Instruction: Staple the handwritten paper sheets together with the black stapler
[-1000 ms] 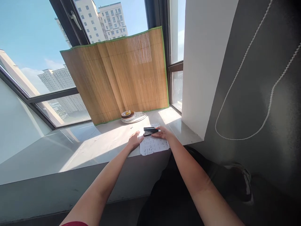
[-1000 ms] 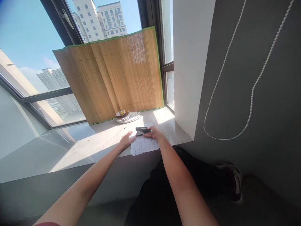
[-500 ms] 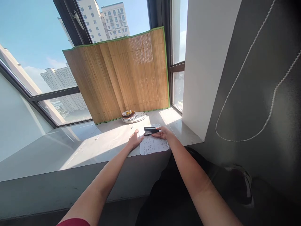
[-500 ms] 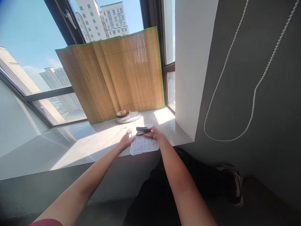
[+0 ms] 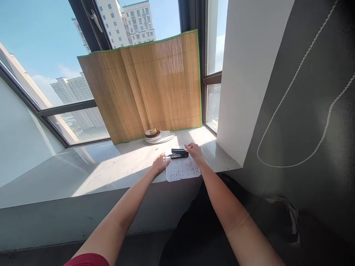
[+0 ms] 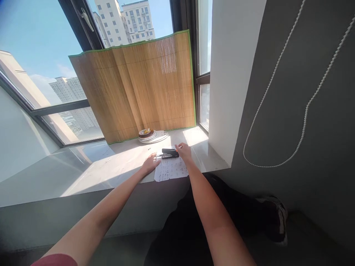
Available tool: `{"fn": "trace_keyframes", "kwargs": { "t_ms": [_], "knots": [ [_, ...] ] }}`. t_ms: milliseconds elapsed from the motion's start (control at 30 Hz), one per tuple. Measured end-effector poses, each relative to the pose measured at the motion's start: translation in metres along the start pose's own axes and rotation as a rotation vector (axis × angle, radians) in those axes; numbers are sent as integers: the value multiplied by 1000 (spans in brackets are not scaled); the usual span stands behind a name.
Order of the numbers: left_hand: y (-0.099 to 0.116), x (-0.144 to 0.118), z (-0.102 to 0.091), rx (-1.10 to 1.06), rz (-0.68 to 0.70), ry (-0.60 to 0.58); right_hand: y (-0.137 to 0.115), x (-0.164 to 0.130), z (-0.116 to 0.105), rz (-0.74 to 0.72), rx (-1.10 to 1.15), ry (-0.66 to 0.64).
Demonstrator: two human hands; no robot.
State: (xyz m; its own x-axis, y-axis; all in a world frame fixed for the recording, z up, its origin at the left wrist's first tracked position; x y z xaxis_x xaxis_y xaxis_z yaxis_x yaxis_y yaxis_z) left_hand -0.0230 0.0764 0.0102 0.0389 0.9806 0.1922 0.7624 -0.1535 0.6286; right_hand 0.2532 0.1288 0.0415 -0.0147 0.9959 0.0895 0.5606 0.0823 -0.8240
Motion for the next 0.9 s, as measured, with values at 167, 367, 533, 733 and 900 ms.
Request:
{"fn": "trace_keyframes", "kwargs": {
  "t_ms": [167, 367, 533, 733, 900],
  "knots": [
    [7, -2, -4, -1, 5, 21, -27, -5, 25, -382, -211, 21],
    [10, -4, -6, -116, -10, 52, -25, 1, 45, -382, -284, -8],
    [4, -5, -25, -531, -25, 194, -26, -4, 38, -367, -293, 44],
    [-4, -9, -44, -1397, -236, 437, -47, -20, 21, -526, -301, 269],
    [15, -18, -6, -1817, -421, 221, -78, -48, 17, -872, -438, 455]
  ]
}}
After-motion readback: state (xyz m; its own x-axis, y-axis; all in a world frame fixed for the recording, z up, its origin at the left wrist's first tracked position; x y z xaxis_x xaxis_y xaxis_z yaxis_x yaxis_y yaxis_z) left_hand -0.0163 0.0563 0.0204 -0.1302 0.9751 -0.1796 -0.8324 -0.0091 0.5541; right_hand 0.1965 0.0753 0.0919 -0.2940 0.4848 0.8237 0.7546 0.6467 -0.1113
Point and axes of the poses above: each hand's wrist, its own x-axis towards the middle knuckle, its own z-axis out of the palm, y = z × x, the point moved 8 cm from there along x, towards the middle knuckle, and after that the axes turned 14 degrees about -x, right-handed, at the moved point
